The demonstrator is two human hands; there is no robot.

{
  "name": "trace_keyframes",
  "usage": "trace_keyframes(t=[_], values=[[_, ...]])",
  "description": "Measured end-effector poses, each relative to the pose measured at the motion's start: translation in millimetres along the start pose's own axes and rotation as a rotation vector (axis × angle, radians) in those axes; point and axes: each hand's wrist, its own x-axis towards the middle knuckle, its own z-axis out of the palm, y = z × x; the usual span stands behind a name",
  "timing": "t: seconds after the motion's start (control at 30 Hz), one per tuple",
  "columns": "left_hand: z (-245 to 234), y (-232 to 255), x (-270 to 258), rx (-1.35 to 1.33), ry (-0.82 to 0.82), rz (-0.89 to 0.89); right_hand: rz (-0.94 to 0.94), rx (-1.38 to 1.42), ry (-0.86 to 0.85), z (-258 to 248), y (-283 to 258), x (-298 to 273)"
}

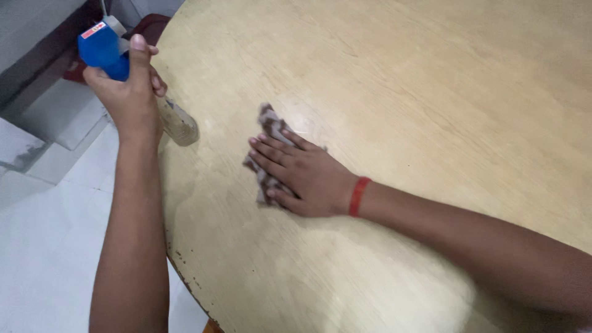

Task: The person sprays a cleaning solution onto a round wooden table and wipes the surface with a cloth. They move around the table to clean different sections, repeatedly applying spray and wiping until the entire surface is covered.

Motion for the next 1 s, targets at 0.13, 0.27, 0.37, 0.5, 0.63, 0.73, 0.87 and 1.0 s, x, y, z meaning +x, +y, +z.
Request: trace_keyframes(t=[0.13, 0.27, 0.37, 0.5, 0.63, 0.73, 0.87, 1.0], values=[[9, 10, -1, -0.119, 0.028, -0.06, 0.092, -0.044, -0.016, 34, 39, 105], [15, 19, 1, -0.098, 0.077, -0.081, 0.242, -0.148, -0.033, 51, 87, 174], [16, 26, -1, -0.085, 0.046, -0.085, 0.361, -0.154, -0.031, 53, 123, 187], [19, 30, -2, -0.096, 0.067, -0.04, 0.505, -0.201, -0.03, 33, 189, 160], [31, 22, 0, -0.207, 0.147, -0.03, 0.604, -0.301, 0.132, 9, 258, 77], [49, 22, 7, -0.143, 0.149, -0.082, 0.712, -0.336, 0.133, -19, 285, 11], [71, 27, 7, -0.082, 0.0, -0.118, 0.694, -0.415, 0.074, -29, 282, -45], [87, 25, 10, -0.085, -0.013, -0.118, 0.59, -0.412, 0.056, -29, 224, -73]])
